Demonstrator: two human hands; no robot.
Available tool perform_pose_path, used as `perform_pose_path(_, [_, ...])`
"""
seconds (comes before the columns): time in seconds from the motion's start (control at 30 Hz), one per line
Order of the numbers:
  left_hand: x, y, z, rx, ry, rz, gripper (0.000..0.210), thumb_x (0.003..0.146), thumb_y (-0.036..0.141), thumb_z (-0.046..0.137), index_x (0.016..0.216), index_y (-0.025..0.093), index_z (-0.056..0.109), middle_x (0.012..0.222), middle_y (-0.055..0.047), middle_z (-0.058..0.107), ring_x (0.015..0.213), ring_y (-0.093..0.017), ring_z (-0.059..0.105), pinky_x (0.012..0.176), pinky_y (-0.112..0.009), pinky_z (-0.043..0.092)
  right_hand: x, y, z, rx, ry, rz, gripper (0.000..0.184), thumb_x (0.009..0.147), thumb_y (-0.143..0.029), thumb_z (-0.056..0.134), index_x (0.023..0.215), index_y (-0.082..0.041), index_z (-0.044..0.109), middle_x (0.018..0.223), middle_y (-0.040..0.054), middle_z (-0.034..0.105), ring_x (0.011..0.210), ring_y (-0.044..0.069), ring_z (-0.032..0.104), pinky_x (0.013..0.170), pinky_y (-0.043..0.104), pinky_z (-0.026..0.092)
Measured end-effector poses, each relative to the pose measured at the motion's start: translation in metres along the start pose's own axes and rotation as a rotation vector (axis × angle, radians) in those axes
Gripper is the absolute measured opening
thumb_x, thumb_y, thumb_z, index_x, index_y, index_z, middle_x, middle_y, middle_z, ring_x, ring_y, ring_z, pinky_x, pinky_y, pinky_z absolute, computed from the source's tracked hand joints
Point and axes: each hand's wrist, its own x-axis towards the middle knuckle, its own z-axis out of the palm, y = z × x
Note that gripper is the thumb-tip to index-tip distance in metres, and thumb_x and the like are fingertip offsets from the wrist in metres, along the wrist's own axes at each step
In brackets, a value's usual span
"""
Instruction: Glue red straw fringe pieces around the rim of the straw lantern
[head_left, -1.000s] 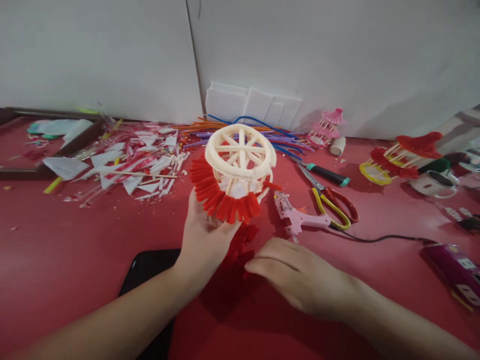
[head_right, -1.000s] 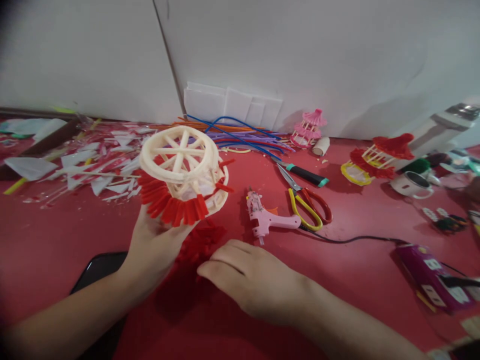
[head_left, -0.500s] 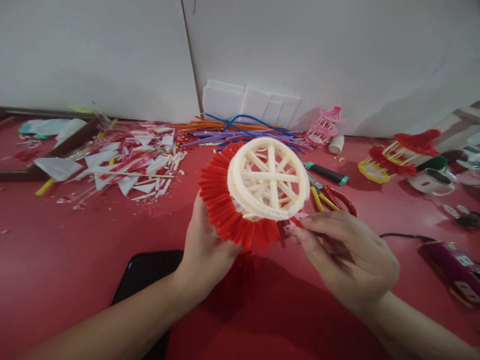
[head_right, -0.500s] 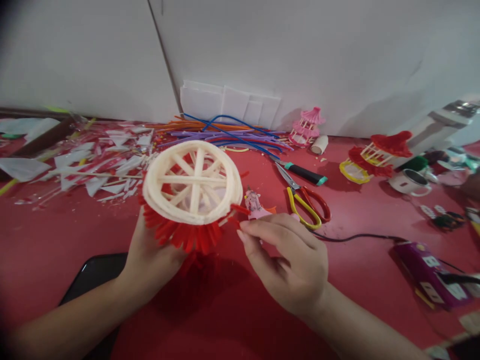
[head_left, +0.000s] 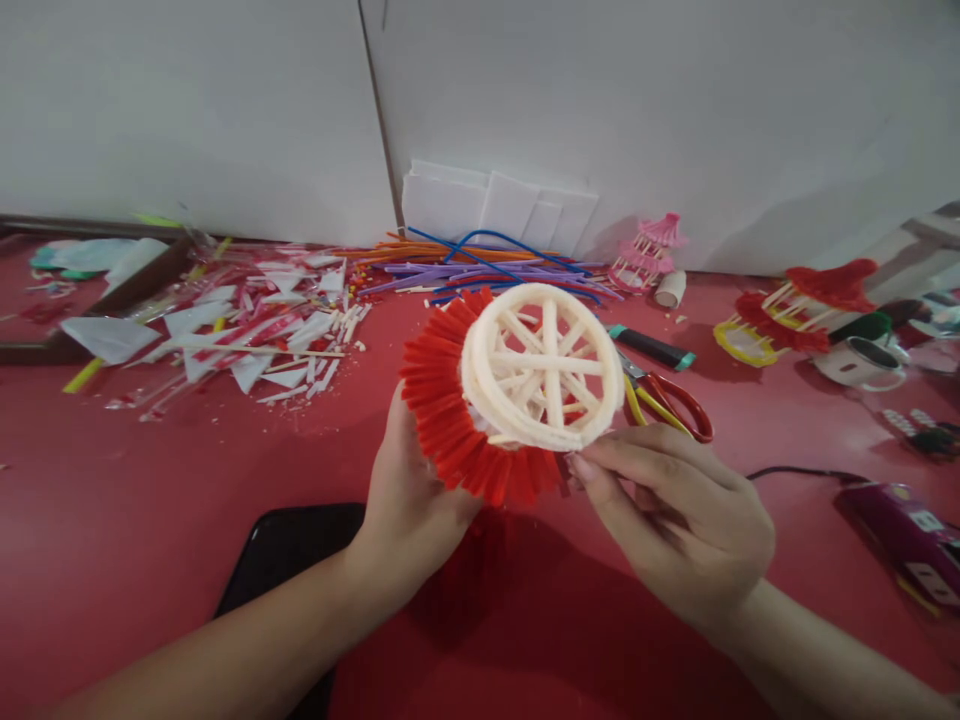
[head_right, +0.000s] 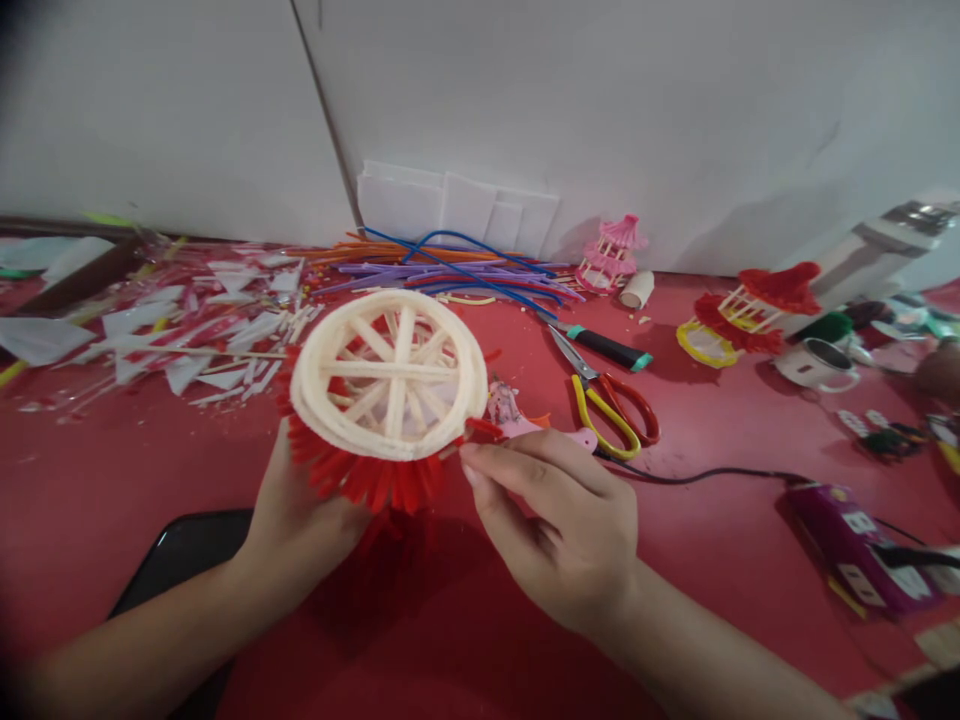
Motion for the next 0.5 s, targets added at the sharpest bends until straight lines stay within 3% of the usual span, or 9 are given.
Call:
perform_pose_path(0.23, [-0.0007, -0.0020, -0.0019, -0.027, -0.039, 0.036, 0.063, 0.065, 0.015, 0.080, 0.119, 0.025, 0.048, 0.125, -0.009, 0.063, 0.114, -0.026, 0.063, 0.101, -0.041, 0.052, 0.0047, -0.0020, -0.0005, -0.052, -0.014, -0.052, 0.023, 0.081, -0.008, 0.064, 0.097, -0.024, 0.067, 0.080, -0.0016, 0.070, 0.070, 0.010, 0.066, 0.064, 0.021, 0.058])
perform_pose_path(0.5, [-0.0012, 0.0010, -0.0009, 0.012, -0.036, 0.065, 0.067, 0.061, 0.012, 0.083, 0.118, 0.025, 0.051, 0.126, -0.008, 0.063, 0.114, -0.025, 0.063, 0.100, -0.036, 0.053, 0.0049, -0.0024, 0.0000, -0.061, 0.002, -0.061, 0.025, 0.079, -0.008, 0.064, 0.097, -0.025, 0.068, 0.079, -0.0014, 0.070, 0.071, 0.011, 0.067, 0.063, 0.022, 0.058])
